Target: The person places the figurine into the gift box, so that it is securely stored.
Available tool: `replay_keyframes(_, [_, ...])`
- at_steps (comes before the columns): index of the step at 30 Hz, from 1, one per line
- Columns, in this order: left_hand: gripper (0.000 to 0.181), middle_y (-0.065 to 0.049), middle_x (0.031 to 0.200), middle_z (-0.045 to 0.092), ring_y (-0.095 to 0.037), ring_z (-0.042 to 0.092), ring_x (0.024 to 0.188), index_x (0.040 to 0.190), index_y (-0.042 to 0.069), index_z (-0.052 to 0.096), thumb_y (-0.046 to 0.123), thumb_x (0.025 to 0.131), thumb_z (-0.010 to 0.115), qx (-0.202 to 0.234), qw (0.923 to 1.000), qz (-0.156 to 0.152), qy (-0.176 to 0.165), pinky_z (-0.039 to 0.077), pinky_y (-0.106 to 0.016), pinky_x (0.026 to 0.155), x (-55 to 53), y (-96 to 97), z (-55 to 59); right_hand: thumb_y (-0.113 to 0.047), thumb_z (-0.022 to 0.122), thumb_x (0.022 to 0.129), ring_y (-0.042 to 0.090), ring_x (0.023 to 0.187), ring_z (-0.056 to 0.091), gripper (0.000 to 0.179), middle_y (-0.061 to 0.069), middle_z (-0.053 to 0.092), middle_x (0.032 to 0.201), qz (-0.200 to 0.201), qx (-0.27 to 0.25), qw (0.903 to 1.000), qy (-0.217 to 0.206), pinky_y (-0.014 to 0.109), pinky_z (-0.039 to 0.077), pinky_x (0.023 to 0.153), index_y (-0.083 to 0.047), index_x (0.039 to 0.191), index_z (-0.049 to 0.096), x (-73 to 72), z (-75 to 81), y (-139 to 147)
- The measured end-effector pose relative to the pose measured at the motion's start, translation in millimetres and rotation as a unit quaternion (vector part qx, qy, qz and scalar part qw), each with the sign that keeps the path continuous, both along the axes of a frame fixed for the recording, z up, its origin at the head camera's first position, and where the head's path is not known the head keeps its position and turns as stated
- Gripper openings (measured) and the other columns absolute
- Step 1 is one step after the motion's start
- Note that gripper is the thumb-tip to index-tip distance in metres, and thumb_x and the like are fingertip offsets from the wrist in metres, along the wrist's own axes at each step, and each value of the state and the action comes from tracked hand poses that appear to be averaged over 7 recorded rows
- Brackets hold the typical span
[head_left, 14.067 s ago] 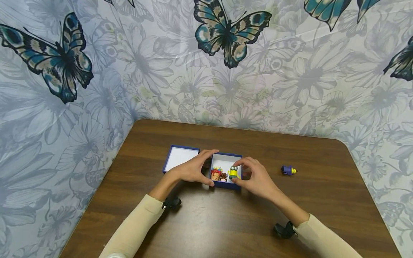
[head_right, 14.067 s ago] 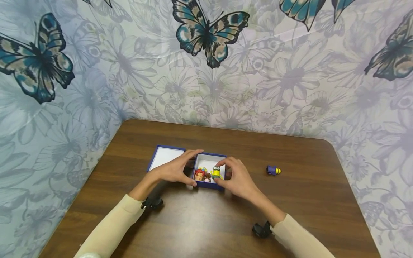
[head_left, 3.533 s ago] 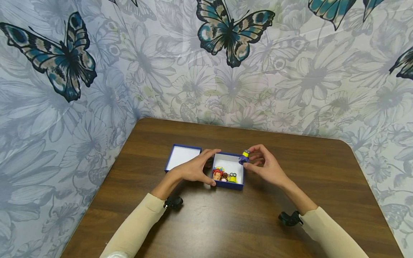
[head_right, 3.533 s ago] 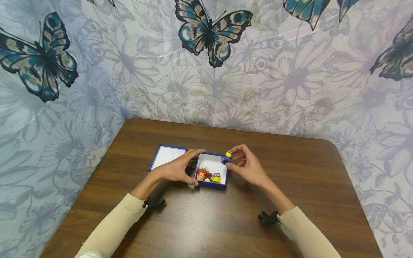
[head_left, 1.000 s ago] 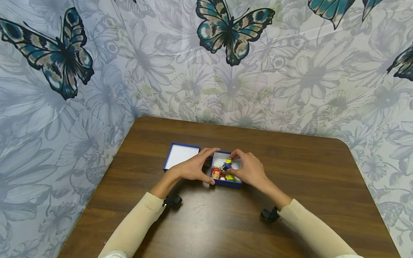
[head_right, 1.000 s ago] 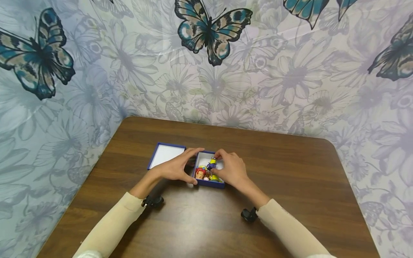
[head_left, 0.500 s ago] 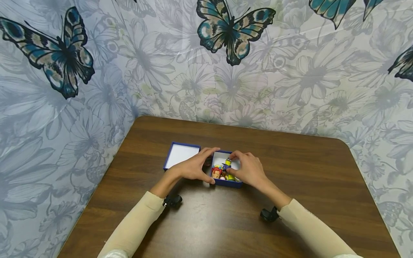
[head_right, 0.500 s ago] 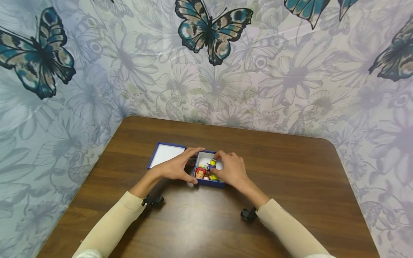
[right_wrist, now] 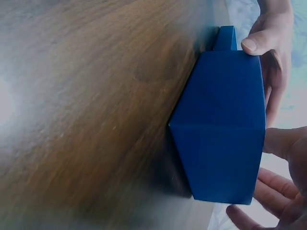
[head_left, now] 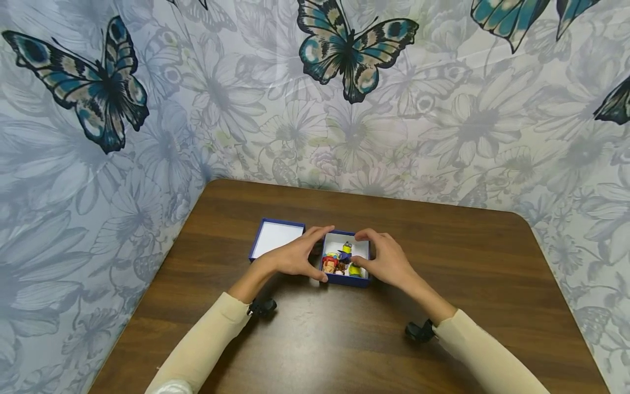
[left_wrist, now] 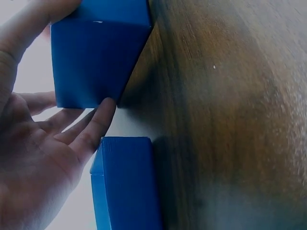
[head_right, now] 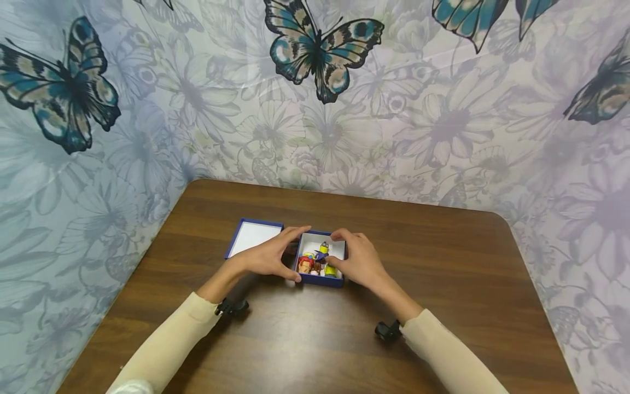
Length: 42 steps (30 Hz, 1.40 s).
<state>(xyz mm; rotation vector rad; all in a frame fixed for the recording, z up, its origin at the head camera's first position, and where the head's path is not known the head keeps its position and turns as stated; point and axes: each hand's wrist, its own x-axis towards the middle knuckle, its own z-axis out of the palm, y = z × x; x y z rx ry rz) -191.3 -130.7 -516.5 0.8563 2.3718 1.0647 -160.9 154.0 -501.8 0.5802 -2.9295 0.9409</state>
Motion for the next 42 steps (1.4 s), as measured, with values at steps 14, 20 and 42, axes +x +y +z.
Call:
replay_keyframes(14, [0.133,-0.01,0.178,0.019,-0.034,0.035,0.16,0.173,0.041,0.004,0.051,0.078,0.096,0.002,0.9995,0.018,0.025,0.04,-0.059,0.126,7.3,-5.8,-3.4,-0.028,0.086,0.093,0.037,0.131,0.063,0.048,0.008,0.074,0.137,-0.001,-0.047,0.9987,0.018,0.063,0.047,0.111,-0.015,0.135,0.067,7.3,3.5,10])
replay_keyframes(20, [0.132,-0.004,0.178,0.02,-0.035,0.043,0.157,0.172,0.045,0.005,0.054,0.076,0.096,0.018,0.998,0.042,0.044,0.044,-0.054,0.125,9.9,-18.1,-2.7,-0.034,0.086,0.092,0.039,0.137,0.06,0.06,0.01,0.07,0.145,0.001,-0.055,0.9985,0.011,0.064,0.046,0.114,-0.012,0.142,0.063,8.1,4.7,8])
replay_keyframes(42, [0.122,-0.006,0.175,0.03,-0.036,0.035,0.16,0.172,0.037,0.023,0.048,0.076,0.098,0.012,0.9831,0.13,0.128,0.038,-0.07,0.122,21.7,-87.2,-8.6,-0.05,0.088,0.087,0.039,0.149,0.048,0.086,0.011,0.062,0.155,0.042,-0.048,0.998,0.008,0.068,0.014,0.13,-0.009,0.155,0.053,3.6,12.4,-48])
